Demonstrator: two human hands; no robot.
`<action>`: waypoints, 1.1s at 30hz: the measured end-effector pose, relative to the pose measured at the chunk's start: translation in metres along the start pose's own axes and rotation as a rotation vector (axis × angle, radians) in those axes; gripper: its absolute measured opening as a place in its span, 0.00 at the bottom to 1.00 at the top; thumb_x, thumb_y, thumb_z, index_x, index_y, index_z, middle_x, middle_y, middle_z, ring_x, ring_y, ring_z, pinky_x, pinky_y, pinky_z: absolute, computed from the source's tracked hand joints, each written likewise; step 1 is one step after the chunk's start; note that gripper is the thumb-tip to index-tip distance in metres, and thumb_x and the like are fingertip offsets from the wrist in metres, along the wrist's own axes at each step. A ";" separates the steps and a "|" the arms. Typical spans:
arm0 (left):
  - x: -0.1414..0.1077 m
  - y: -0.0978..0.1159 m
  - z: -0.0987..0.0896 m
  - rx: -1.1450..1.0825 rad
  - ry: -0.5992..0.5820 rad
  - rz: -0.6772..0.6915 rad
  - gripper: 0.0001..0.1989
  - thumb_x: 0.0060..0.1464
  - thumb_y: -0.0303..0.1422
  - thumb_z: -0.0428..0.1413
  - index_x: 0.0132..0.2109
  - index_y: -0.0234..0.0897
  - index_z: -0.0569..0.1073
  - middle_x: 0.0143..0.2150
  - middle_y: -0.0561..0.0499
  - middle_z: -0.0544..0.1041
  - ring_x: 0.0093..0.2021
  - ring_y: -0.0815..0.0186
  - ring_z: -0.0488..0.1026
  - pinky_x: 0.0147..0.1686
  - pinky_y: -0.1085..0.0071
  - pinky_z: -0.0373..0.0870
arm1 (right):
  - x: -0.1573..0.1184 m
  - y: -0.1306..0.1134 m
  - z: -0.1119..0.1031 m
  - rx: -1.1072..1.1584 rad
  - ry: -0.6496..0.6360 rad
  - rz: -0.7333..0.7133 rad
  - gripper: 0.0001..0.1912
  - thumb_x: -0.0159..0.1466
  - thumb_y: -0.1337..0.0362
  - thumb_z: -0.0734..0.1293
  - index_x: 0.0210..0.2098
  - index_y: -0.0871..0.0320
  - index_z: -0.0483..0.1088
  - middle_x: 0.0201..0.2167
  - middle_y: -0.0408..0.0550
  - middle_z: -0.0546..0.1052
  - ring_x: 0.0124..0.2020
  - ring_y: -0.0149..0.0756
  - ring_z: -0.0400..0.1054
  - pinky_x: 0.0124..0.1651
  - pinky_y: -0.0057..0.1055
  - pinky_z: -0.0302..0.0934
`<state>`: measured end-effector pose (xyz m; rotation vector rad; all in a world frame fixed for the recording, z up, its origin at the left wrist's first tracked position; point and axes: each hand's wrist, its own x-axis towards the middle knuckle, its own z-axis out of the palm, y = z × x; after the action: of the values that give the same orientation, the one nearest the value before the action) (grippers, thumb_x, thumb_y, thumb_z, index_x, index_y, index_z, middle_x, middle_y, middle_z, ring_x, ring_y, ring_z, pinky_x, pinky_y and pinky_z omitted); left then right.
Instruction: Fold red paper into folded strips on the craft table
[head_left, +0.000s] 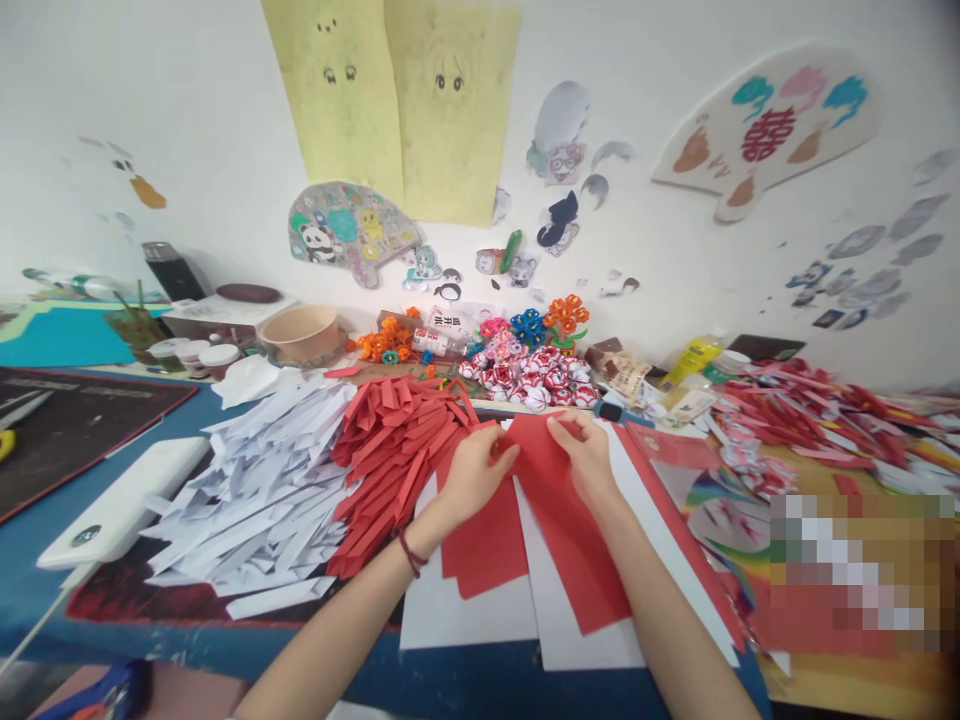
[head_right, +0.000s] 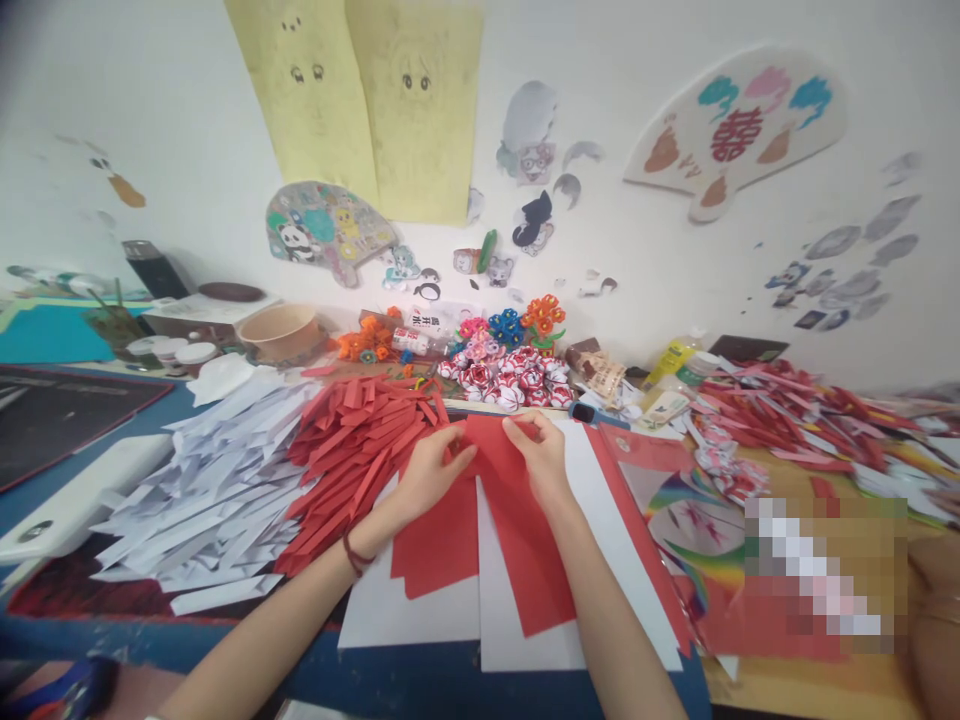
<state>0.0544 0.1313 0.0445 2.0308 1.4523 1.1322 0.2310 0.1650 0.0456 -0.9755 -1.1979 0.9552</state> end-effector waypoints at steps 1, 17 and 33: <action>0.001 0.000 -0.001 -0.004 0.021 -0.018 0.10 0.58 0.36 0.50 0.32 0.35 0.68 0.28 0.53 0.70 0.28 0.70 0.65 0.29 0.75 0.59 | -0.001 -0.001 0.001 0.038 -0.026 0.045 0.15 0.51 0.53 0.73 0.31 0.56 0.71 0.30 0.44 0.77 0.30 0.36 0.70 0.34 0.31 0.64; -0.011 0.000 -0.002 0.604 0.139 0.198 0.24 0.61 0.26 0.43 0.65 0.34 0.56 0.52 0.41 0.74 0.49 0.60 0.73 0.46 0.67 0.66 | 0.001 0.018 0.001 -0.479 -0.125 -0.045 0.19 0.57 0.48 0.67 0.26 0.59 0.73 0.19 0.43 0.74 0.22 0.36 0.66 0.24 0.29 0.58; -0.010 0.001 0.006 0.641 -0.075 0.402 0.27 0.59 0.23 0.43 0.65 0.32 0.55 0.67 0.42 0.56 0.67 0.58 0.53 0.60 0.61 0.60 | 0.001 0.016 0.003 0.004 -0.178 0.149 0.24 0.58 0.43 0.64 0.30 0.59 0.74 0.26 0.49 0.78 0.27 0.39 0.71 0.31 0.33 0.66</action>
<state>0.0586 0.1227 0.0382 2.8708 1.5445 0.7600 0.2272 0.1707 0.0303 -1.0035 -1.2841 1.1822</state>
